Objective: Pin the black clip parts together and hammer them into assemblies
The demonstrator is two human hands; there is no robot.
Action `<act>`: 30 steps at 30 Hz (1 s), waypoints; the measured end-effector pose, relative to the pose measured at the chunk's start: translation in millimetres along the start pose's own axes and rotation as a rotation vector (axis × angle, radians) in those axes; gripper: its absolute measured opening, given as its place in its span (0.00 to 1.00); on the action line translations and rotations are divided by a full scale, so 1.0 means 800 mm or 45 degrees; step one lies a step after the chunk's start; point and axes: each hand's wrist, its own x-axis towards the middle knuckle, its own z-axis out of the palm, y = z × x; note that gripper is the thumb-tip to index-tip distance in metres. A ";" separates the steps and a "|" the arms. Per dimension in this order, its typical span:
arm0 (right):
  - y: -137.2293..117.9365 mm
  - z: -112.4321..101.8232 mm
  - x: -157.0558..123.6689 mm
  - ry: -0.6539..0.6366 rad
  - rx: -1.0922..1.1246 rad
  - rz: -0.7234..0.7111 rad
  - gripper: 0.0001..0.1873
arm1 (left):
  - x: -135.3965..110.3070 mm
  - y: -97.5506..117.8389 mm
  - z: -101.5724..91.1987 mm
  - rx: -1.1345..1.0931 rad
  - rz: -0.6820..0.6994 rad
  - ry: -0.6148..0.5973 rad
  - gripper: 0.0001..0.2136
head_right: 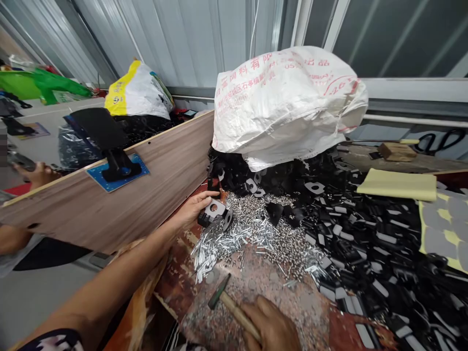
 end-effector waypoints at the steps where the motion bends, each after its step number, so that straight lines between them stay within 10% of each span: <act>1: -0.003 -0.001 0.000 -0.006 0.031 0.021 0.24 | -0.013 0.004 0.010 -0.019 0.003 0.000 0.32; 8: -0.052 -0.027 0.009 0.346 0.258 0.366 0.29 | -0.149 -0.023 0.103 0.110 -0.127 -0.124 0.19; 13: -0.071 -0.039 0.021 0.348 0.844 0.297 0.23 | -0.221 -0.053 0.154 0.107 -0.120 -0.107 0.20; 21: -0.059 -0.018 -0.010 0.666 1.293 0.626 0.20 | -0.261 -0.082 0.164 0.126 -0.112 -0.230 0.30; 30: -0.057 -0.017 -0.070 0.314 1.097 0.651 0.20 | -0.254 -0.087 0.158 0.596 0.205 -0.508 0.11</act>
